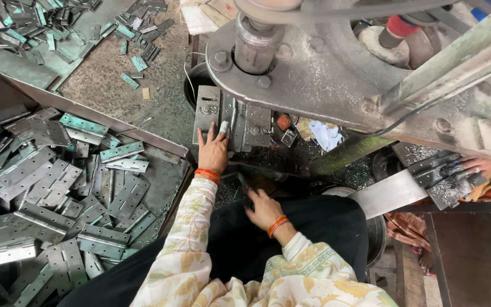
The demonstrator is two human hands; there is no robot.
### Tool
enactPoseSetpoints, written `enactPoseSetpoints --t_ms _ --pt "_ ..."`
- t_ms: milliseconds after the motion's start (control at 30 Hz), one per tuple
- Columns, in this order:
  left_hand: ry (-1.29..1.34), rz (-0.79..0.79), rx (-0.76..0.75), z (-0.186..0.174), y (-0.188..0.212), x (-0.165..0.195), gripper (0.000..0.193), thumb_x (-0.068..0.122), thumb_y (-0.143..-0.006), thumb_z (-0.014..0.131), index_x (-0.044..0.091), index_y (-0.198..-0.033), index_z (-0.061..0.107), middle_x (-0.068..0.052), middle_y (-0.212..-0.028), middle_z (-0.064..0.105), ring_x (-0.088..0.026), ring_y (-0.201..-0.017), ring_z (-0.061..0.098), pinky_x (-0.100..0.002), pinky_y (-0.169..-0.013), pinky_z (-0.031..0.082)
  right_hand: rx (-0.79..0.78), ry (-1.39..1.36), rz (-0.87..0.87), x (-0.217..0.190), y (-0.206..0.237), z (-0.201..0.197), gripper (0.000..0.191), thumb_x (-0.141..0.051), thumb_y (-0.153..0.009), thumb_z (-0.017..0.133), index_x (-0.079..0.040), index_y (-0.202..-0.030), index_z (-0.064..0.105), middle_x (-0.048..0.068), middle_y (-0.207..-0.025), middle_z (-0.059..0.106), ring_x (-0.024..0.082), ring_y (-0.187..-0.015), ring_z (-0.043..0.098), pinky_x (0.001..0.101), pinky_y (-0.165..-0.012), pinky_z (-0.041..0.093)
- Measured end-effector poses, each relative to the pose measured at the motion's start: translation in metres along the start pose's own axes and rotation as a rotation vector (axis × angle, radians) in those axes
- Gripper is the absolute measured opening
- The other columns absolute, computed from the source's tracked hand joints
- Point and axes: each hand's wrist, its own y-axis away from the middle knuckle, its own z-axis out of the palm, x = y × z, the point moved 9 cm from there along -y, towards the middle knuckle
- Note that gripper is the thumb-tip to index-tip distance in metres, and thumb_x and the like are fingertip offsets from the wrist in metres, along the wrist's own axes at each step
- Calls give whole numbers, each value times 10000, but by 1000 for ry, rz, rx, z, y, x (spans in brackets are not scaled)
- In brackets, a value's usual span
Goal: The person repeatedly picks up metal plates from a bin, places them into a press machine, and operates the lever to process them. The person then removes the processed plates and places them into a collection area.
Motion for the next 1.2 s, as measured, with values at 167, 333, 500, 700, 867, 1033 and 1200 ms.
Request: enactPoseSetpoints --t_ms 167,333,500,700,867,1033,1200 --pt "-149 60 174 -17 7 7 447 171 -882 578 131 -1311 695 -19 -1424 588 -334 -1503 282 -701 -1190 80 78 -43 22 23 17 43 563 -302 -832 724 -187 -1359 563 195 -1313 595 429 -1041 671 518 -864 560" --pt "-110 -16 102 -13 26 7 464 358 -934 529 114 -1295 691 -23 -1455 576 -341 -1514 277 -723 -1181 85 57 -32 12 24 21 40 558 -350 -860 726 -166 -1361 564 223 -1310 578 454 -1021 663 532 -852 553" --pt "-161 -83 98 -17 16 14 361 219 -991 465 165 -1257 704 6 -1480 573 -352 -1525 275 -795 -1154 68 -59 80 34 6 4 2 563 -398 -894 696 -137 -1369 546 194 -1193 634 434 -985 679 525 -834 565" --pt "-176 -153 58 -12 -21 7 390 217 -987 466 159 -1301 691 -2 -1408 604 -372 -1522 273 -793 -1150 64 5 91 29 -2 -2 -6 524 -343 -859 721 -138 -1321 582 186 -1191 640 434 -973 684 525 -819 569" --pt "-141 -142 148 -9 -18 3 390 216 -983 471 139 -1294 693 -20 -1441 590 -373 -1512 288 -785 -1154 75 58 24 25 15 10 24 528 -318 -850 732 -141 -1323 580 201 -1235 633 442 -1009 675 526 -835 566" --pt "-140 -124 185 -10 3 12 402 215 -974 478 115 -1304 686 -25 -1405 600 -380 -1508 291 -790 -1154 81 27 61 41 22 18 42 526 -312 -861 716 -181 -1350 573 250 -1290 577 453 -1019 665 529 -839 564" --pt "-144 -134 159 -15 20 18 384 203 -977 491 114 -1294 688 -23 -1368 611 -372 -1518 284 -780 -1163 98 97 -1 -7 18 29 40 428 -310 -883 691 -182 -1283 613 223 -1296 607 437 -1004 681 520 -830 572"
